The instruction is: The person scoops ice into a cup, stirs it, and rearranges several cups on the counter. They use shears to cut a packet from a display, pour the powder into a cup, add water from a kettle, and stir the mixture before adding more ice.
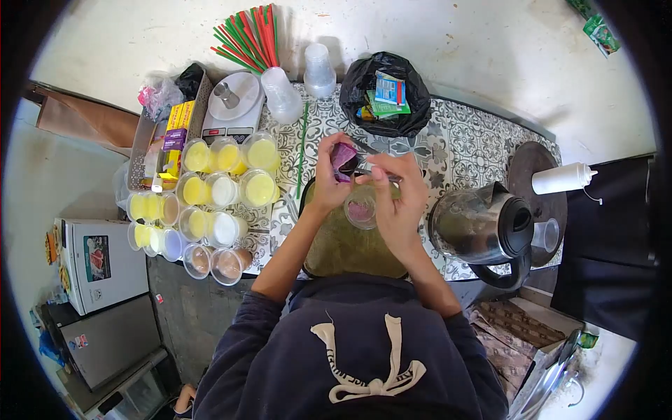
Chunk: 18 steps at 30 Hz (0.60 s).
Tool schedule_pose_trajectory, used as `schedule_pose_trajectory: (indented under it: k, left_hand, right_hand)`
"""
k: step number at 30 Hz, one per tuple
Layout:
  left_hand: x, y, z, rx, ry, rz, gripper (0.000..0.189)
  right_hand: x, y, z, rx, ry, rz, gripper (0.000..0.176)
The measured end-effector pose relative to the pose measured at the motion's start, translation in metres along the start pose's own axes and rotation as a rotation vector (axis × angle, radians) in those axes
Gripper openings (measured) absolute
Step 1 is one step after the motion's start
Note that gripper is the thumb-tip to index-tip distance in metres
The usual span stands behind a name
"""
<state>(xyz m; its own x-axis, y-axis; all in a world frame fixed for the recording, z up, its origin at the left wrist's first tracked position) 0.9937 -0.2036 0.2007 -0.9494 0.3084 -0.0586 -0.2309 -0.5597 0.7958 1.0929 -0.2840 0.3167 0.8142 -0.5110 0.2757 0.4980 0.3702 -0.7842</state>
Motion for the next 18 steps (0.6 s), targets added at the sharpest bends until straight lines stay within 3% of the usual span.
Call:
schedule_pose_trajectory:
  k: [6,9,12,14,18]
  left_hand:
    - [0.003,0.006,0.005,-0.097,0.024,-0.024,0.085]
    - [0.009,-0.001,0.004,-0.003,0.033,0.059,0.088]
    - [0.012,-0.004,0.006,0.032,0.027,0.08,0.079]
    - [0.013,-0.009,0.004,0.1,0.042,-0.049,0.081]
    - [0.013,-0.006,0.009,0.063,0.011,0.066,0.083]
  right_hand:
    - [-0.012,0.01,-0.03,0.035,-0.038,-0.024,0.018]
    - [-0.017,0.016,-0.037,0.07,-0.014,0.046,0.02]
    - [-0.016,0.02,-0.04,0.111,0.002,0.093,0.021]
    - [-0.014,0.02,-0.04,0.122,-0.001,0.096,0.022]
    - [-0.01,0.018,-0.041,0.153,0.003,0.087,0.024]
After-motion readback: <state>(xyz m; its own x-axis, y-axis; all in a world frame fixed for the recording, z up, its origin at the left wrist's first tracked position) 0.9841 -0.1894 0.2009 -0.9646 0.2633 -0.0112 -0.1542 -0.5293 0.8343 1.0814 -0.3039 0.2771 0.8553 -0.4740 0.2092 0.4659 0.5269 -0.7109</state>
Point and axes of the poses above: each hand's wrist, its own z-axis towards the middle knuckle, its own x-axis out of the back of the hand, y = z × x, the point moved 7 cm from there along z, towards the middle knuckle, and after that the axes turned 4 degrees about -x, right-handed, at the moved point
